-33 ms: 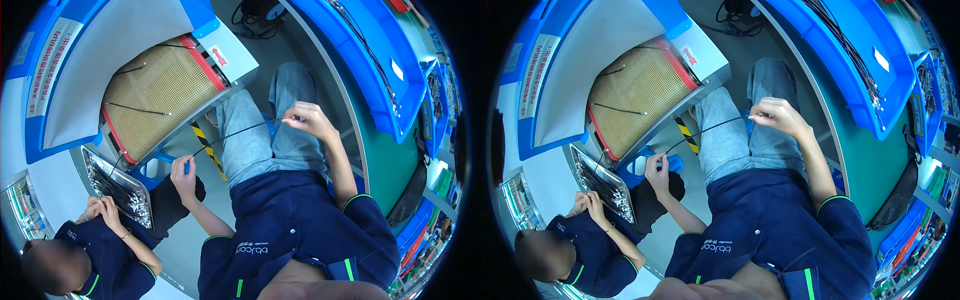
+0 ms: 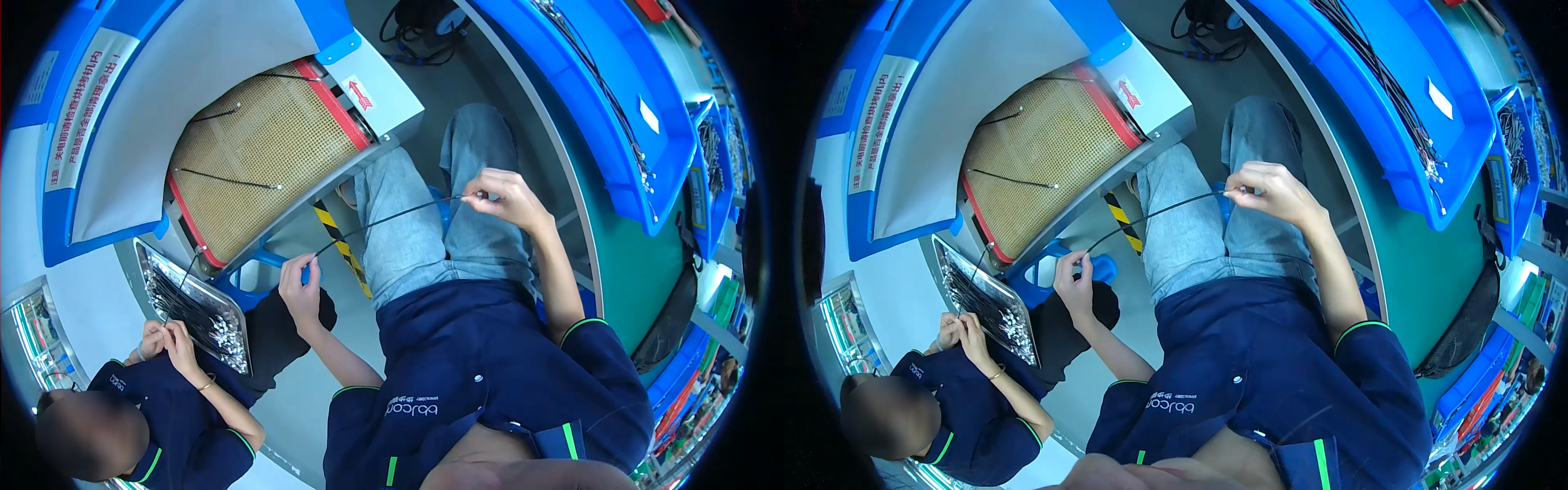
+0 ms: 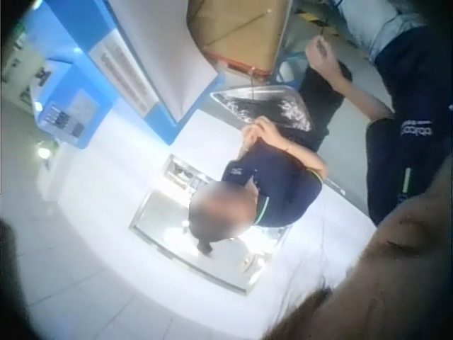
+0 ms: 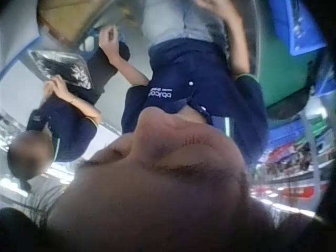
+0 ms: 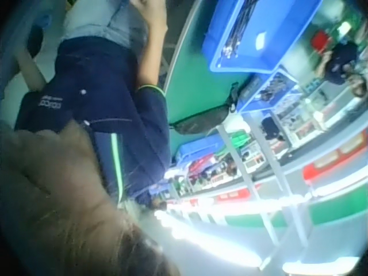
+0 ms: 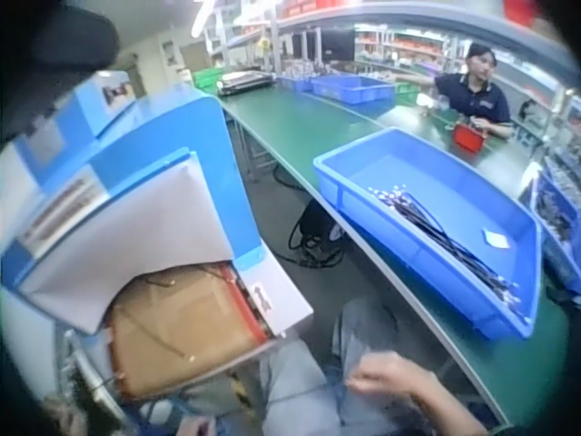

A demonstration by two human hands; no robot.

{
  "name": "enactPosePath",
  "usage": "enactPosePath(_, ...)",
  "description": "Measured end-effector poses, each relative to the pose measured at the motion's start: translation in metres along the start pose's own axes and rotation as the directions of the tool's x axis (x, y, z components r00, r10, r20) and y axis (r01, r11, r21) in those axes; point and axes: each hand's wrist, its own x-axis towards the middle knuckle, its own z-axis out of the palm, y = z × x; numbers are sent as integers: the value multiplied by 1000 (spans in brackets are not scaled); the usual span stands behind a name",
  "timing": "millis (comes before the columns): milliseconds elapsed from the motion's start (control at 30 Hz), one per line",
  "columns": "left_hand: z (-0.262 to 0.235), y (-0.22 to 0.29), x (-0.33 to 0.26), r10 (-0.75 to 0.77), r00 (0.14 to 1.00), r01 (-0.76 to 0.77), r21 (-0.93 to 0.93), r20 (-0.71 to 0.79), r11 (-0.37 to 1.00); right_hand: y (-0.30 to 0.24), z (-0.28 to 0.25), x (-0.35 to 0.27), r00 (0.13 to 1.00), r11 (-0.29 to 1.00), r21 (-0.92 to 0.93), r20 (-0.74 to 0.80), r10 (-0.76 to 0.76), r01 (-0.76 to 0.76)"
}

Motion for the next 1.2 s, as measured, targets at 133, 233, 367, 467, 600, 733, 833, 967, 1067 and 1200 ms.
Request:
enactPosePath(133, -4, -6, 8, 8, 1000, -8, 12, -2, 1000, 2, 3, 1, 999, 999, 5, 24, -41, 41)
enactPosePath(233, -10, -11, 25, 61, 998, -61, 37, 1, 997, 0, 7, 10, 998, 998, -25, -18, -60, 59)
enactPosePath(367, -8, -24, 82, 157, 988, -156, 56, -13, 986, -1, 15, 27, 998, 996, -89, -57, -28, 23)
enactPosePath(467, -23, -42, 115, 127, 992, -125, 139, -8, 982, -5, 34, 52, 997, 996, -76, -62, -50, 45)
enactPosePath(600, -24, -73, 170, 160, 987, -161, 185, 19, 969, -2, 66, 80, 977, 985, -118, -154, -147, 130)
enactPosePath(733, -19, -89, 211, 100, 991, -113, 153, 95, 982, 7, 96, 100, 973, 992, -91, -203, -106, 89)
enactPosePath(833, -17, -114, 229, 215, 973, -223, 115, 84, 968, 5, 112, 112, 957, 984, -159, -265, -122, 82)
enactPosePath(967, -12, -127, 244, 231, 969, -242, 145, 93, 959, 3, 122, 124, 956, 968, -249, -287, -55, -19)
enactPosePath(1067, -12, -131, 249, 210, 970, -226, 140, 125, 964, 5, 122, 127, 963, 935, -354, -261, -70, -28)
enactPosePath(1200, -18, -120, 250, 171, 979, -184, 122, 111, 975, -2, 97, 121, 975, 989, -147, -219, -45, 13)
